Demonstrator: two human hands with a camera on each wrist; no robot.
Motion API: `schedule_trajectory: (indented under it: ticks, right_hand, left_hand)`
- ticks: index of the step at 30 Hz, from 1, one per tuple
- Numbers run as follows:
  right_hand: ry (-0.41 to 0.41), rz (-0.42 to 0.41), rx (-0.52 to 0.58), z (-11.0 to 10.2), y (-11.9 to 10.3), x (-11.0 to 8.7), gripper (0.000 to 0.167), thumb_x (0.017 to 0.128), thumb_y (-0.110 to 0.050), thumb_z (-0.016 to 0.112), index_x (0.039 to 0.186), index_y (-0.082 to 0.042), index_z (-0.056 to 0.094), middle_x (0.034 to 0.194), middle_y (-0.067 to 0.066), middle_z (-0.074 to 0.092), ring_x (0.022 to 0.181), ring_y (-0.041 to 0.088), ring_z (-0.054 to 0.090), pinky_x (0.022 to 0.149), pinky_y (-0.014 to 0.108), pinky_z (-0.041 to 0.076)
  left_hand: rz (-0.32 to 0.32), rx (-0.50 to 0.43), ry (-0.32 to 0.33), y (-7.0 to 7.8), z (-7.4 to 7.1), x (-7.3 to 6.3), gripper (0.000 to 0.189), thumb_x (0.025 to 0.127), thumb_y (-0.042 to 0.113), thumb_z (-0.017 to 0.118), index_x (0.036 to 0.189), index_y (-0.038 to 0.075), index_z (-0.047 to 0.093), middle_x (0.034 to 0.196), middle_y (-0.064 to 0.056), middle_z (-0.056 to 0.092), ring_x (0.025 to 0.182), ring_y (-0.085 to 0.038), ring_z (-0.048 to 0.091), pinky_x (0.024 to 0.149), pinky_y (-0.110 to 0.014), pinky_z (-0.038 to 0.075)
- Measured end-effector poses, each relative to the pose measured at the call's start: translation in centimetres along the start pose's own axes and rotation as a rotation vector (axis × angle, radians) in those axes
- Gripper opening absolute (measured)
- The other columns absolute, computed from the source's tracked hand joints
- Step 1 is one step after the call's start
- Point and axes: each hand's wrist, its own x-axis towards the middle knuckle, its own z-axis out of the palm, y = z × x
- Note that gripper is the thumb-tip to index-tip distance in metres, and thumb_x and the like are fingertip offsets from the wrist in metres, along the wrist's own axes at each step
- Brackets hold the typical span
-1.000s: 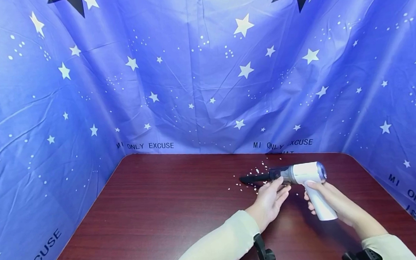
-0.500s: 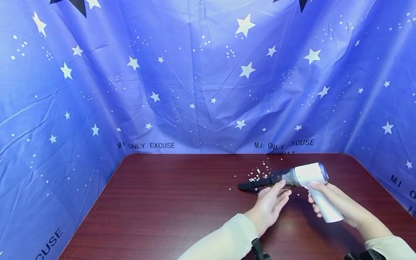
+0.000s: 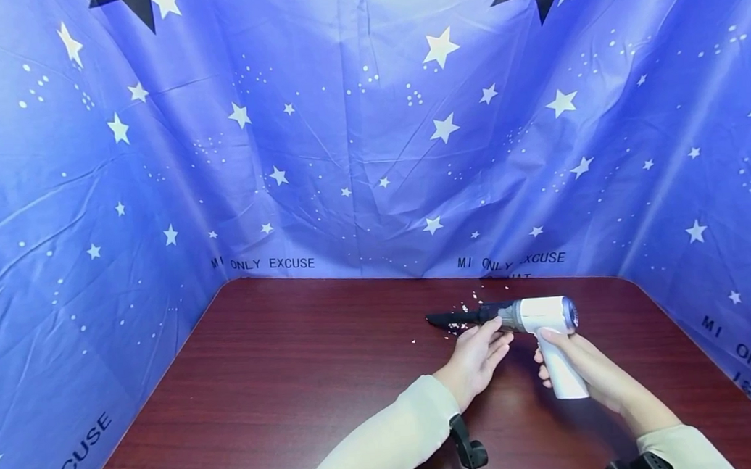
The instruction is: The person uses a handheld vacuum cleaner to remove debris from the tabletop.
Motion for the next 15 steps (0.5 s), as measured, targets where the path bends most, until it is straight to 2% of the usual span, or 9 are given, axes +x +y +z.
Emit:
schedule_trajectory:
  ticks: [7,15]
  right_hand:
    - [0.007,0.002,0.013,0.79,0.13,0.41,0.032,0.110,-0.031,0.038,0.101,-0.007,0.057,0.087,0.004,0.065,0.071,0.016,0.067,0.066,0.037,0.061]
    - [0.008,0.041,-0.019,0.40,-0.35,0.21,0.033,0.109,-0.035,0.039,0.100,-0.009,0.058,0.083,0.004,0.063,0.066,0.015,0.064,0.061,0.033,0.060]
  left_hand:
    - [0.012,-0.004,0.002,0.07,-0.75,0.22,0.024,0.093,0.013,0.070,0.110,-0.002,0.063,0.106,-0.015,0.067,0.108,-0.030,0.067,0.099,-0.038,0.052]
    - [0.013,0.023,0.014,-0.24,-1.02,-0.64,0.024,0.091,0.017,0.073,0.106,0.000,0.065,0.108,-0.017,0.066,0.112,-0.033,0.065,0.102,-0.041,0.050]
